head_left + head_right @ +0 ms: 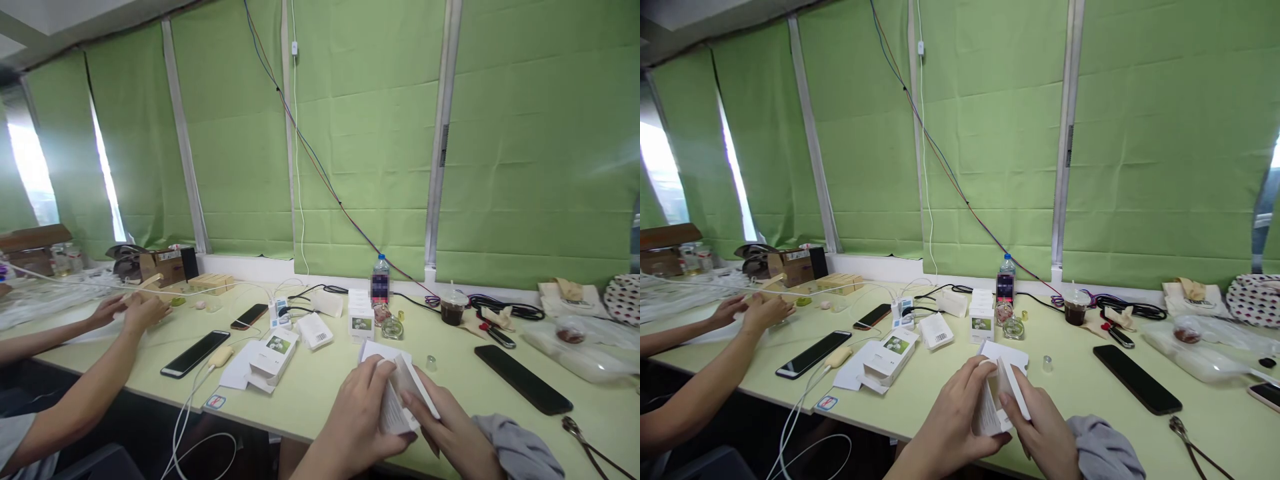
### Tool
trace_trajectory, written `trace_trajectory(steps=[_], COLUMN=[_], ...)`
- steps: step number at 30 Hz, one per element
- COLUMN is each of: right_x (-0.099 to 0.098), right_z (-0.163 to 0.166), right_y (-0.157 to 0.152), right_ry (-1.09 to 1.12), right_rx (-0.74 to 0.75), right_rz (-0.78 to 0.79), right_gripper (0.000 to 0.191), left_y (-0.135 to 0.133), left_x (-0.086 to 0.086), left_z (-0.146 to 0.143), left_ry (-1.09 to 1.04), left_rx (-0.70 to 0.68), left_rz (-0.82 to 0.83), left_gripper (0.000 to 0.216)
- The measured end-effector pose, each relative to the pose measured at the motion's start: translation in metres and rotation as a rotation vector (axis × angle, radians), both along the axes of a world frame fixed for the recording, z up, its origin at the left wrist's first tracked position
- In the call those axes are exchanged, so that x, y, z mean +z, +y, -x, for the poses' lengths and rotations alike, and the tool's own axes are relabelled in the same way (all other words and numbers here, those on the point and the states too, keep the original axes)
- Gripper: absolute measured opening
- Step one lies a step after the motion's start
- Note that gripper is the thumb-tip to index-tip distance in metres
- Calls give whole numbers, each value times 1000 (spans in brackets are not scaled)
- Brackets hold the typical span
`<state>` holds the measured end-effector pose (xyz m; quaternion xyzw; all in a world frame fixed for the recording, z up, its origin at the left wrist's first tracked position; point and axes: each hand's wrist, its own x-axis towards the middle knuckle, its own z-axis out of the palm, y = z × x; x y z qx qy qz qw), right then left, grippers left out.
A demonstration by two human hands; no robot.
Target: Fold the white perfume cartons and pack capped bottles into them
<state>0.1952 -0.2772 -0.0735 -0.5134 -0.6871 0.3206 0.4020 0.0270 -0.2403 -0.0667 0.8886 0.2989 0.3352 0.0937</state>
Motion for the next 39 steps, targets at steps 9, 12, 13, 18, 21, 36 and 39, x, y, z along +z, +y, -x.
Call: trace_trajectory(steps=[9,12,13,18,21,36,39], right_x=[2,5,5,3,-2,0,4], right_z=[-11,-16,-17,-18,-18,-16,-19], right_y=[4,4,3,7,11,7,5], right_ry=[140,165,178,231,292,308,195], right_rx=[-56,-36,-18,81,118,166,133], right_rz=[-9,-2,-4,-38,-19,7,-63], right_gripper=[56,58,60,64,66,69,75], left_y=[7,9,9,5,6,9,10], left_x=[2,4,5,12,11,2,-1], left_z=[11,13,13,10,10,9,9], left_ry=[-40,-40,-49,-131,-150,-149,-125], left_rx=[-36,-40,-42,-19,-12,-30,-25], left_rz=[158,217,234,281,275,73,14], left_gripper=[116,109,106,91,89,97,90])
